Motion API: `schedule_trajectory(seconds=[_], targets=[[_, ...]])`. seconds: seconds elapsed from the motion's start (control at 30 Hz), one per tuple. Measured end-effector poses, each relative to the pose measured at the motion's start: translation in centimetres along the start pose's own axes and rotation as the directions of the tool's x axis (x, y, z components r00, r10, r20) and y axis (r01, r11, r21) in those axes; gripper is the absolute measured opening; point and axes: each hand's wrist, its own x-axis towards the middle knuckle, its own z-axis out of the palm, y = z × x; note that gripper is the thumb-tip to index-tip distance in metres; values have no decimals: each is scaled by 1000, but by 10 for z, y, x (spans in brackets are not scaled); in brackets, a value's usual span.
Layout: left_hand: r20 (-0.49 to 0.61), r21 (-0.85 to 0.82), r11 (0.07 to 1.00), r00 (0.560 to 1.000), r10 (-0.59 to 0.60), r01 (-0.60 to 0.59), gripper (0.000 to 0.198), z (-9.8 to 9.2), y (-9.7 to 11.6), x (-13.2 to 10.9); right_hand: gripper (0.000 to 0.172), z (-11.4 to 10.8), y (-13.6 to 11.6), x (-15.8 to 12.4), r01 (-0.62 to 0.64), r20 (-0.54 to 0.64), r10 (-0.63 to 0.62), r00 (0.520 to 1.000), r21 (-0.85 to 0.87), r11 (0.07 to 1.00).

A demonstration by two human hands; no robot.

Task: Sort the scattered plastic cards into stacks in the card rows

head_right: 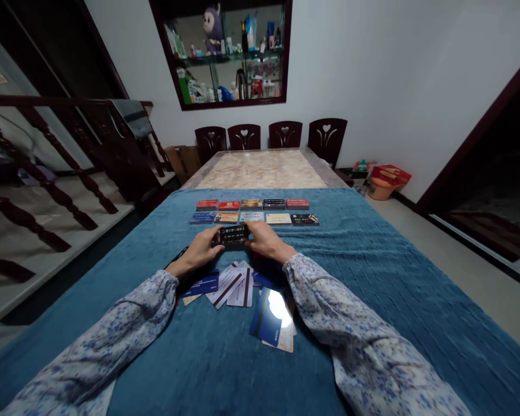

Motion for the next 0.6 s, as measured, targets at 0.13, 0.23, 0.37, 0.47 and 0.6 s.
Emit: schedule_trajectory(seconds=[0.13,0.23,0.37,0.47,0.6], targets=[[19,-9,1000,1000,21,-21,38,-2,3,9,26,-9,7,-1,36,10,-36,999,-22,999],[42,-8,998,997,68,-68,39,-2,3,18,24,-15,14,-1,50,25,-49,998,-66,997],[77,18,993,990,115,-116,48,-1,3,33,26,-24,23,0,42,54,-35,998,-147,988],[106,46,990,987,125,-130,47,1,6,44,29,-32,30,0,28,61,-17,998,-186,982],[124,90,986,984,129,-141,47,3,14,59,28,-42,42,1,17,62,-5,998,-186,982]])
